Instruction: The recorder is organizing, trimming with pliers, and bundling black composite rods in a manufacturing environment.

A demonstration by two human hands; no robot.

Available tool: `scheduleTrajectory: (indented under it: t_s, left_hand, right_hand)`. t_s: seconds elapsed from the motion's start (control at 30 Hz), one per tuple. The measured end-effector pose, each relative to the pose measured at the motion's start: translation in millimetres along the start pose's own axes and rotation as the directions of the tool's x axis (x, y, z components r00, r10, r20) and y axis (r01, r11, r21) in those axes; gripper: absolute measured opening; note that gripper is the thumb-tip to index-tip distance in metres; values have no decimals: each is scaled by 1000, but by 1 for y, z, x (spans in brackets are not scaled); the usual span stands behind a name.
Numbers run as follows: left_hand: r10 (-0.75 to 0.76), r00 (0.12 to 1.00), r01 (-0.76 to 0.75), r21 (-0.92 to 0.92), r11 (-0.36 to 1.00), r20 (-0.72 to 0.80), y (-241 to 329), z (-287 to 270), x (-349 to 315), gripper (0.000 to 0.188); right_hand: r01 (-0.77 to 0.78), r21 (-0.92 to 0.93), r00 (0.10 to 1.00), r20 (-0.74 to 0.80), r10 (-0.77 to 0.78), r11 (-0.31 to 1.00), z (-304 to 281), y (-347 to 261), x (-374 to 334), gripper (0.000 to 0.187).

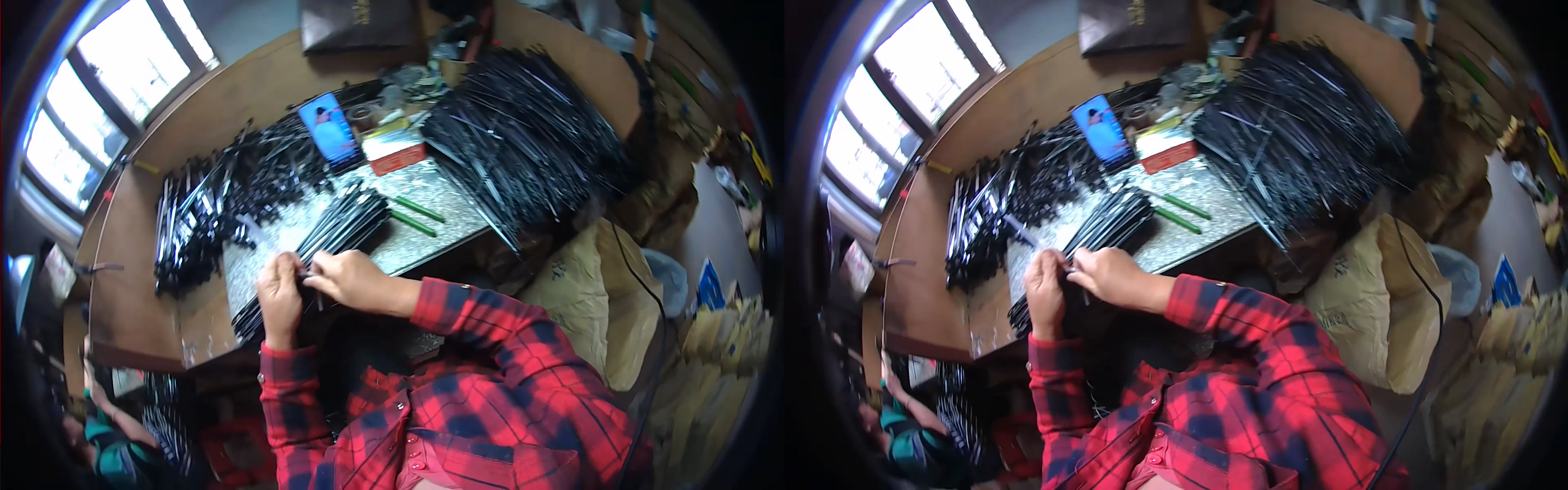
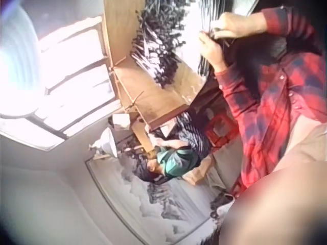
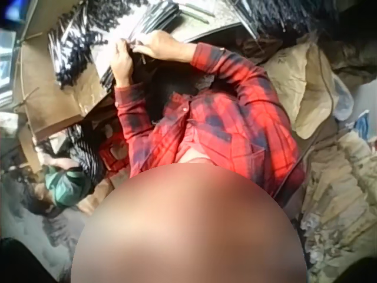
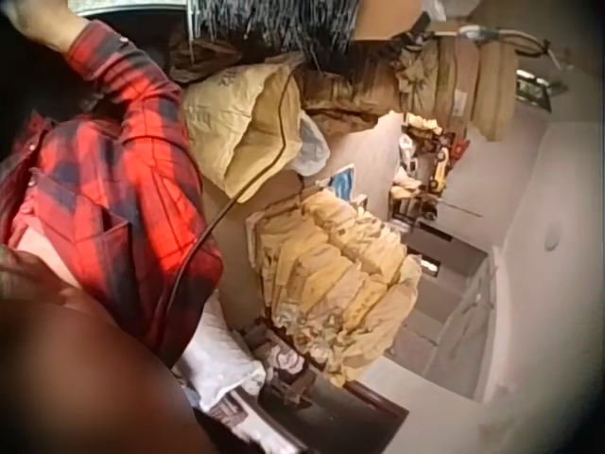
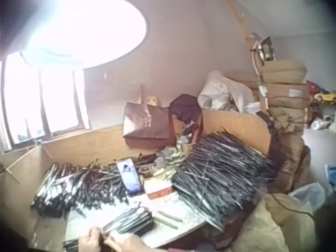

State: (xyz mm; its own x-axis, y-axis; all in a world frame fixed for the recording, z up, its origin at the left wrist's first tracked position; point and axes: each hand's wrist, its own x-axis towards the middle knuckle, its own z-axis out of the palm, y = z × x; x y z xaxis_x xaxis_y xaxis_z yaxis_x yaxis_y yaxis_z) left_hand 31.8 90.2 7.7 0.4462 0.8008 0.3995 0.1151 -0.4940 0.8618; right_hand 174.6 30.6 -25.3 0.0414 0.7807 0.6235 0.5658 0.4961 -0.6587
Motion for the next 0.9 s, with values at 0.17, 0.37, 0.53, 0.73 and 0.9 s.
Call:
scheduleTrajectory:
  t_s: [0.17,0.37,0.53,0.73,0.9]
  left_hand:
    - [-45,999,40,-155,987,-26,-2,3,1,31]
    - [21,983,-37,-89,995,-182,-12,-5,7,24]
    - [357,933,-198,757,622,-50,10,-17,-11,13]
    - [105,994,-110,399,910,35,27,-20,-23,27]
    - [1,988,-4,17,1000,155,19,-18,-22,33]
  right_hand:
    - [4,-188,996,90,13,982,-13,-16,-13,28]
    - [-86,-207,987,118,112,975,1,3,-48,27]
    - [-133,-360,981,83,173,924,-22,9,-42,31]
    - [-143,-408,981,60,183,902,-19,21,-34,35]
    - [-133,-401,985,44,164,906,-15,22,-35,36]
